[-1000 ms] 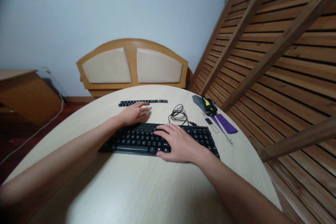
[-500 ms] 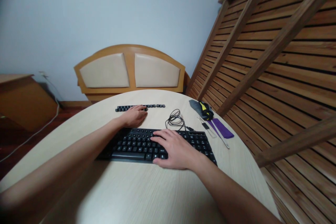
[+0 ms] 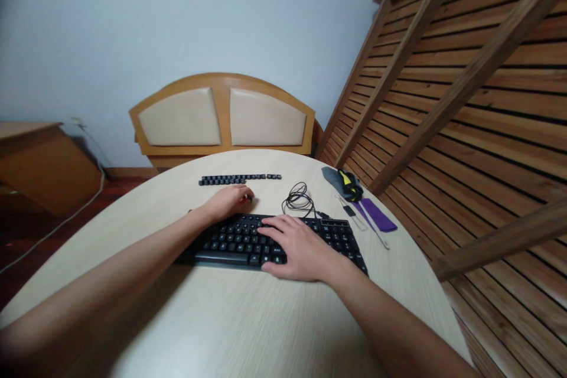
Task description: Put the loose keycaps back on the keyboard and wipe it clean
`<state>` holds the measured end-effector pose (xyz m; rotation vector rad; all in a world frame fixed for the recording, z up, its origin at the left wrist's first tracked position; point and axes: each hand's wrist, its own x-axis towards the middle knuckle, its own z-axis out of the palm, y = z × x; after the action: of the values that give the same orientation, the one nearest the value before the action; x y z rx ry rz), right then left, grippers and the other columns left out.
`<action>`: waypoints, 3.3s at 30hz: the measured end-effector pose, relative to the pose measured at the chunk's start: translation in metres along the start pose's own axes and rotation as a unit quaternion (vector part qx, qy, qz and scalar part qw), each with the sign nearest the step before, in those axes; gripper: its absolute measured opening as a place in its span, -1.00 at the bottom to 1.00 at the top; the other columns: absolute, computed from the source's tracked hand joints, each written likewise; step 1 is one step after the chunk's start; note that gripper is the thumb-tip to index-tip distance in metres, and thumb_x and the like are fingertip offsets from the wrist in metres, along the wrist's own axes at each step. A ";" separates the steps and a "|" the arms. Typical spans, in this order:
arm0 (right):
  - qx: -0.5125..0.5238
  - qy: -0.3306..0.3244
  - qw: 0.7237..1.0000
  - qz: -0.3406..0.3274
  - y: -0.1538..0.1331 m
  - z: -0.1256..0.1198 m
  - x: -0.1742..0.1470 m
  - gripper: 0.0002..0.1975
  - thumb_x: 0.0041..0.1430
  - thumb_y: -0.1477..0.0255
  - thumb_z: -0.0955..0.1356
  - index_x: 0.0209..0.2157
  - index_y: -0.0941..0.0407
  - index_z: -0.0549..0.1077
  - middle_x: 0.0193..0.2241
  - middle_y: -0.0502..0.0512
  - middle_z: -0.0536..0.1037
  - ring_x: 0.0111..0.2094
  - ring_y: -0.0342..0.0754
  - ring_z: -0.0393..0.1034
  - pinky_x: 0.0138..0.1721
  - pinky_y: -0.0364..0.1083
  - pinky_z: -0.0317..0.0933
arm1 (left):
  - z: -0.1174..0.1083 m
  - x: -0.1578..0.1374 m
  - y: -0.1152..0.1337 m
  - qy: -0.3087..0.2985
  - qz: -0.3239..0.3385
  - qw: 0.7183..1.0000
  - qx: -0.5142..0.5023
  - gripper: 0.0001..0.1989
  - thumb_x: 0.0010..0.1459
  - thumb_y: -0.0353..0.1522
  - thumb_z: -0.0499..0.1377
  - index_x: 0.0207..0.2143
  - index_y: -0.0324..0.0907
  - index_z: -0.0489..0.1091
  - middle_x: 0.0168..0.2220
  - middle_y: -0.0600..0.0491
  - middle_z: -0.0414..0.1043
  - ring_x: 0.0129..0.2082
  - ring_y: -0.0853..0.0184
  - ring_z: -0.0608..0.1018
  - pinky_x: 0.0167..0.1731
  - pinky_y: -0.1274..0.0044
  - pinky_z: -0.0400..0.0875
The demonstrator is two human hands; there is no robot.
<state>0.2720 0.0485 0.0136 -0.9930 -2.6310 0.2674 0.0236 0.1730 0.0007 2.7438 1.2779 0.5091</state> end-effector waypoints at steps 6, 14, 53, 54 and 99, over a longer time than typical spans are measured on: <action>-0.007 -0.014 1.000 0.007 -0.001 0.001 0.000 -0.32 0.10 0.18 0.41 0.24 0.05 0.32 0.33 0.16 0.24 0.29 0.19 0.11 0.31 0.24 -0.02 | -0.003 -0.042 0.036 0.065 -0.035 0.993 -0.091 -0.82 0.33 -0.38 0.11 -0.07 -0.14 0.46 -0.15 0.03 0.59 -0.17 0.27 0.61 -0.13 0.48 0.48; 0.012 -0.038 0.999 0.023 -0.001 0.000 0.000 -0.30 0.12 0.18 0.41 0.28 0.04 0.28 0.34 0.10 0.23 0.33 0.19 0.05 0.32 0.25 -0.05 | -0.003 -0.061 0.050 0.060 -0.031 0.982 -0.177 -0.86 0.25 -0.39 0.21 -0.15 -0.12 0.50 -0.16 0.01 0.59 -0.12 0.19 0.57 -0.06 0.35 0.44; 0.028 -0.017 0.999 0.010 0.004 0.004 0.000 -0.30 0.10 0.21 0.42 0.28 -0.01 0.29 0.32 0.10 0.26 0.32 0.21 0.08 0.30 0.27 -0.01 | -0.002 -0.057 0.039 0.034 -0.018 0.962 -0.270 -0.90 0.22 -0.39 0.23 -0.24 -0.11 0.56 -0.19 0.04 0.62 -0.15 0.23 0.59 -0.03 0.36 0.43; 0.028 -0.018 0.999 0.010 0.004 0.004 0.000 -0.30 0.10 0.21 0.42 0.28 -0.01 0.29 0.32 0.09 0.26 0.32 0.21 0.08 0.30 0.27 -0.01 | -0.002 -0.057 0.039 0.036 -0.013 0.964 -0.262 -0.90 0.22 -0.39 0.23 -0.24 -0.11 0.56 -0.19 0.03 0.62 -0.14 0.23 0.59 -0.03 0.36 0.43; -0.007 0.019 1.000 0.000 -0.009 0.008 0.002 -0.35 0.06 0.29 0.42 0.20 0.11 0.34 0.21 0.20 0.37 0.26 0.18 0.15 0.31 0.19 0.02 | -0.003 -0.061 0.046 0.048 0.055 0.980 -0.184 -0.86 0.28 -0.45 0.14 -0.16 -0.13 0.46 -0.12 0.03 0.57 -0.08 0.23 0.54 -0.02 0.34 0.44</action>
<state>0.2619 0.0426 0.0096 -0.9939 -2.6019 0.2296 0.0197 0.0962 -0.0034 2.5114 0.9366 0.8069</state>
